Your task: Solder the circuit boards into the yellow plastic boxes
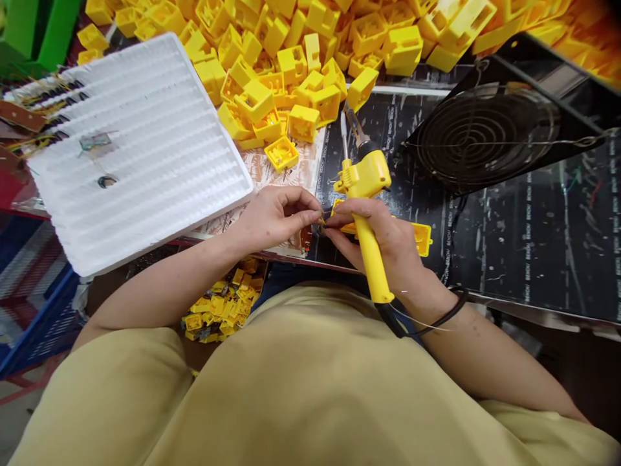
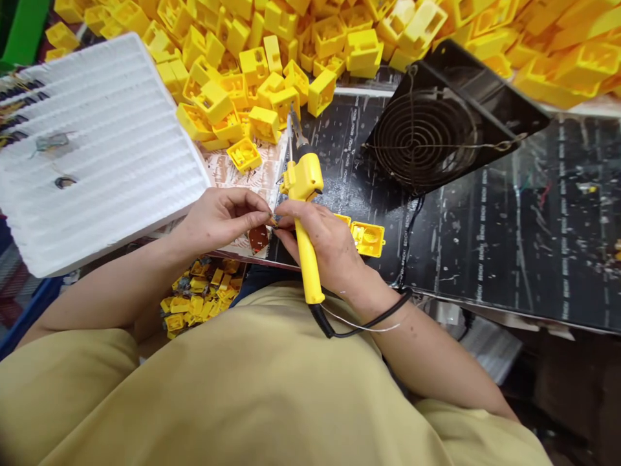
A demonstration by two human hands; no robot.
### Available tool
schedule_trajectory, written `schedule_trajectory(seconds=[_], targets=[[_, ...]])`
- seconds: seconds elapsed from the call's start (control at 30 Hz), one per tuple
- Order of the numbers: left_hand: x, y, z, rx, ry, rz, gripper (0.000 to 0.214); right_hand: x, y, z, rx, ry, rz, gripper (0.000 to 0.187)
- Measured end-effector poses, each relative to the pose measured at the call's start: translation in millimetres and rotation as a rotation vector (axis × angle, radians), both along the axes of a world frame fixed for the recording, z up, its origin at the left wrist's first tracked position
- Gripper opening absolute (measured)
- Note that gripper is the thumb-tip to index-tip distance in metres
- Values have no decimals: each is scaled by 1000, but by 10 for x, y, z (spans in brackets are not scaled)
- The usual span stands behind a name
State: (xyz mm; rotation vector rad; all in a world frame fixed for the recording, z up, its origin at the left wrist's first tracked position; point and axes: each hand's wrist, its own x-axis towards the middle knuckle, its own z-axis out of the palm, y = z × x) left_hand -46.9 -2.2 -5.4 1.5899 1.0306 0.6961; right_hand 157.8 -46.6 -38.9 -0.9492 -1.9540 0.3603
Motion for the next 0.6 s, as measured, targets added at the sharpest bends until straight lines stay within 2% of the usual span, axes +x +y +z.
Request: schedule_trajectory(seconds=[0.07,0.17,0.23,0.3,0.4,0.47,0.6], targets=[[-20,20,21,15,30,-17,13,-24,1,-18,10,-21,-6,38],[-94,102,139,79,158,-110,17,38,27,-16,35,-68,-19,32],[-140,169,227,232,332,-180,16,156,60,-5,49,-136,-31,33],[-147,215,263,428,512,-232,15,298,98,-6,49,-225,-30,44],[-61,220,177,589,649,-271,16,444,128,-24,18,-308,10,46],[23,193,74,585,649,-257,16,475,110,-6,27,-295,17,43],[115,143,-40,474,551,-179,14,540,-26,199,106,-210,-120,31]])
